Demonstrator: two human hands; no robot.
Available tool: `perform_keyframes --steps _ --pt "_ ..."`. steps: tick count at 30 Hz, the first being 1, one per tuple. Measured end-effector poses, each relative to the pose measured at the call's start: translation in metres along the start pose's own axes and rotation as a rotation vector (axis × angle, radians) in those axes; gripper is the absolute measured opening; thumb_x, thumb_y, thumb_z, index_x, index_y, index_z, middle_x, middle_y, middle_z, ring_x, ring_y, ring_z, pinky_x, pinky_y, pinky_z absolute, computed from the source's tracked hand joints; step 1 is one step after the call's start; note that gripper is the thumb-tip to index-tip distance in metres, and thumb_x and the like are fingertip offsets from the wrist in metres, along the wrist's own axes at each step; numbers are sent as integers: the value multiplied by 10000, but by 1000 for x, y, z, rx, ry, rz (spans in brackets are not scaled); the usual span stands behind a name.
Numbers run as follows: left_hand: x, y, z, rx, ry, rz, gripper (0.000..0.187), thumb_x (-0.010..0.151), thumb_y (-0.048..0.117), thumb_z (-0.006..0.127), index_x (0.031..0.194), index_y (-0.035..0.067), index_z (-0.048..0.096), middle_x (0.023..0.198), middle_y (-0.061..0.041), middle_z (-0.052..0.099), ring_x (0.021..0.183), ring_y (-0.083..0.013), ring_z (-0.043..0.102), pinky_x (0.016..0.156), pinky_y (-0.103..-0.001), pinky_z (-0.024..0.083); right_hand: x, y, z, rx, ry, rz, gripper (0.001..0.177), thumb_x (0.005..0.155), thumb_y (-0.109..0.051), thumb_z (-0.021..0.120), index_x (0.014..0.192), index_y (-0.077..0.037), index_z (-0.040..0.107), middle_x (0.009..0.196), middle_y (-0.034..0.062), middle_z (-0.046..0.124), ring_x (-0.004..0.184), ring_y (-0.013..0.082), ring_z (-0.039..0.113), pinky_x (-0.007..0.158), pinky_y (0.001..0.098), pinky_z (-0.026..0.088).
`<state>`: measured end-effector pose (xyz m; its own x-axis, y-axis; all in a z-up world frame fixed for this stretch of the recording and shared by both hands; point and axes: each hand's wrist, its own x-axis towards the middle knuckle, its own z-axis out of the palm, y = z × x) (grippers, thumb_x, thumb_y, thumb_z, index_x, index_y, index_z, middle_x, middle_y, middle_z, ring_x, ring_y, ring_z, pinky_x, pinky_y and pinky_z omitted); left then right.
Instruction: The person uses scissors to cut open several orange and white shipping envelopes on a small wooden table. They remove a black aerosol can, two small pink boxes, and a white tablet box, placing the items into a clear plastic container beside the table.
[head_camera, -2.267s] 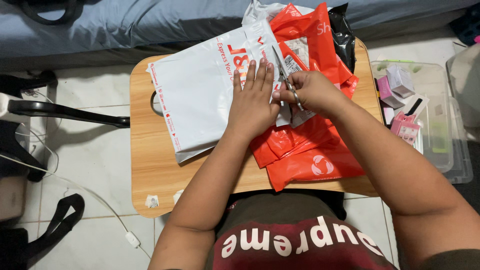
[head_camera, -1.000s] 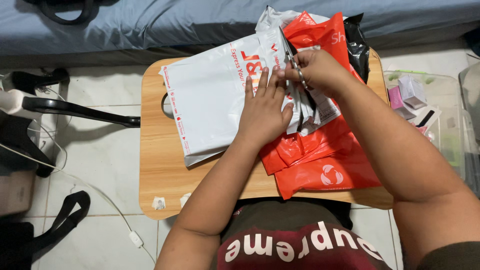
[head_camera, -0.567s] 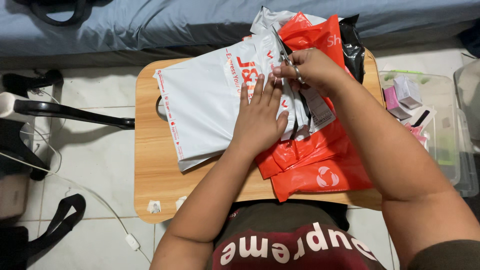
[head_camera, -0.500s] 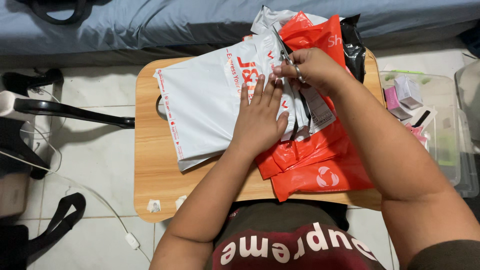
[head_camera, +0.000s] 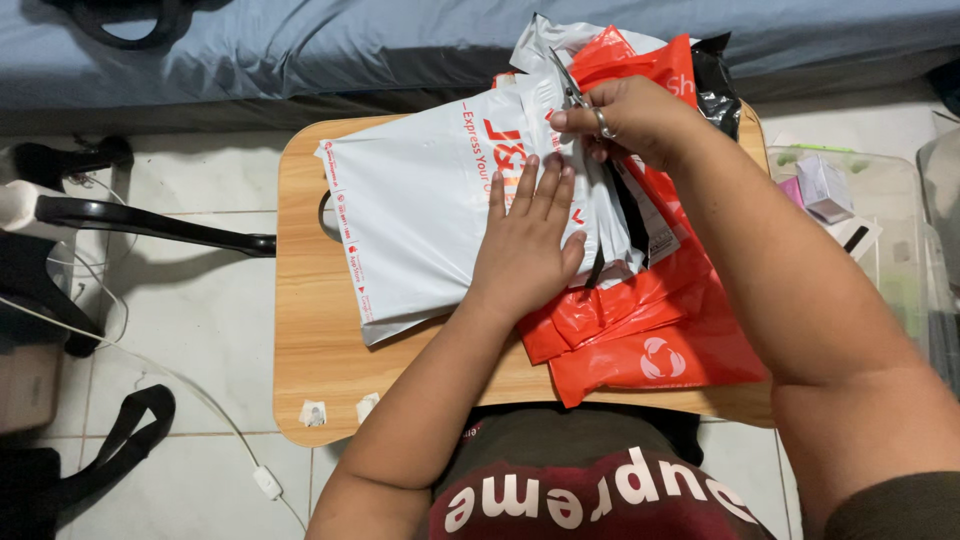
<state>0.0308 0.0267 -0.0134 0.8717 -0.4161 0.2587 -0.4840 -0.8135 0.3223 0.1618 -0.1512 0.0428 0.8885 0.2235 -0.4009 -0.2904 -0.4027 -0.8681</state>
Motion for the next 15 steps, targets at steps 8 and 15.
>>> perform_keyframes --steps 8,15 --pt "-1 -1 1 7 -9 -2 733 972 423 485 1561 10 342 1656 -156 297 1562 -330 204 1250 -605 77 12 -4 -1 -65 13 12 306 840 -320 854 829 -82 661 689 5 636 553 96 566 507 237 413" --pt "-1 -2 0 5 29 5 743 959 418 490 1565 18 335 1656 -154 307 1559 -333 200 1253 -591 87 24 -8 1 -130 10 -50 307 847 -311 853 874 -57 683 722 0 646 576 85 571 511 236 410"
